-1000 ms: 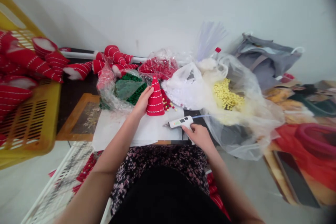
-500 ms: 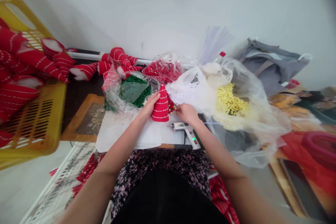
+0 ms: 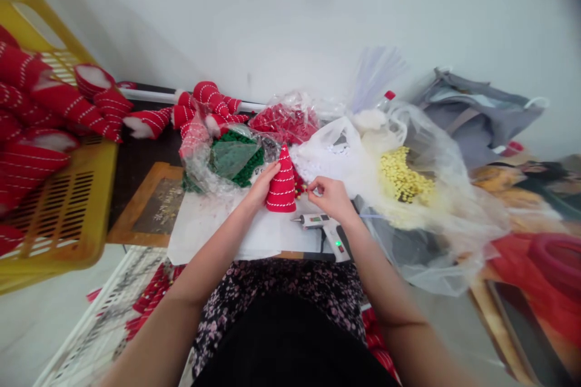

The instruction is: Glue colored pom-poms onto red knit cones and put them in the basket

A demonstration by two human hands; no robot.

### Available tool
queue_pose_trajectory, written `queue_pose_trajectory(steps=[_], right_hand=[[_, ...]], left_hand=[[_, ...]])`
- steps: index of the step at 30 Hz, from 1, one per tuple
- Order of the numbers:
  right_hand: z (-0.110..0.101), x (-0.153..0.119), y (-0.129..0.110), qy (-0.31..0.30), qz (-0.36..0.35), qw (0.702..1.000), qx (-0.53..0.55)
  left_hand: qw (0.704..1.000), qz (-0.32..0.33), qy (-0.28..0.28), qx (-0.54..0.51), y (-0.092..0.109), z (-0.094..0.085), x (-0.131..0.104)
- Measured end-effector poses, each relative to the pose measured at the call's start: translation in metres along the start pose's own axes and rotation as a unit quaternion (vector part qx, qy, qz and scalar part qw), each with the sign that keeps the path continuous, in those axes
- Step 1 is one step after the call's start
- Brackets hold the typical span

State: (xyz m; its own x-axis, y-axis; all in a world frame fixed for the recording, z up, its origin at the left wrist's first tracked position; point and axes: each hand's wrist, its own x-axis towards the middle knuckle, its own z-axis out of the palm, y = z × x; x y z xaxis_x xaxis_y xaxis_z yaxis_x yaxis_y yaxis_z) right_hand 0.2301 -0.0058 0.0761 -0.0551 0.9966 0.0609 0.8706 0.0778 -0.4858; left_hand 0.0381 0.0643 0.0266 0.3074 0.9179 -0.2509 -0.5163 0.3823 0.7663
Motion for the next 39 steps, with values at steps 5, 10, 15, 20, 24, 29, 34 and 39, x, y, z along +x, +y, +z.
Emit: queue_pose_trajectory(steps=[5,10,15,20,24,29,34,39], right_hand=[[-0.009,-0.020,-0.023,0.075,-0.094,0.973,0.199],[-0.002,-0.026,-0.040,0.047,-0.131,0.974,0.178],[0.007,-0.025,-0.038,0.026,-0.147,0.977,0.151],[-0.002,-0.018,-0.016,0.060,-0.113,0.971,0.201],[-0.005,0.003,-0.001,0.045,-0.045,0.996,0.070],[0.016,0.021,-0.003,-0.117,-0.056,0.988,-0.089],[0.028,0.025,0.001,-0.129,-0.036,0.985,-0.110],[0.012,0.020,0.003,-0.107,-0.015,0.989,-0.102]], left_hand=[[1.000,0.021,-0.018,0.004,-0.001,0.001,-0.001],[0.999,0.033,-0.020,0.008,-0.001,0.001,-0.002],[0.999,0.034,-0.014,0.003,0.000,0.001,-0.002],[1.000,0.009,-0.002,-0.004,0.005,0.000,-0.002],[0.999,-0.014,0.027,-0.016,0.010,-0.001,-0.002],[0.999,-0.018,0.031,-0.011,0.011,-0.004,0.000],[1.000,-0.016,0.020,-0.011,0.009,-0.005,0.001],[1.000,0.009,0.006,0.006,0.005,-0.003,-0.001]])
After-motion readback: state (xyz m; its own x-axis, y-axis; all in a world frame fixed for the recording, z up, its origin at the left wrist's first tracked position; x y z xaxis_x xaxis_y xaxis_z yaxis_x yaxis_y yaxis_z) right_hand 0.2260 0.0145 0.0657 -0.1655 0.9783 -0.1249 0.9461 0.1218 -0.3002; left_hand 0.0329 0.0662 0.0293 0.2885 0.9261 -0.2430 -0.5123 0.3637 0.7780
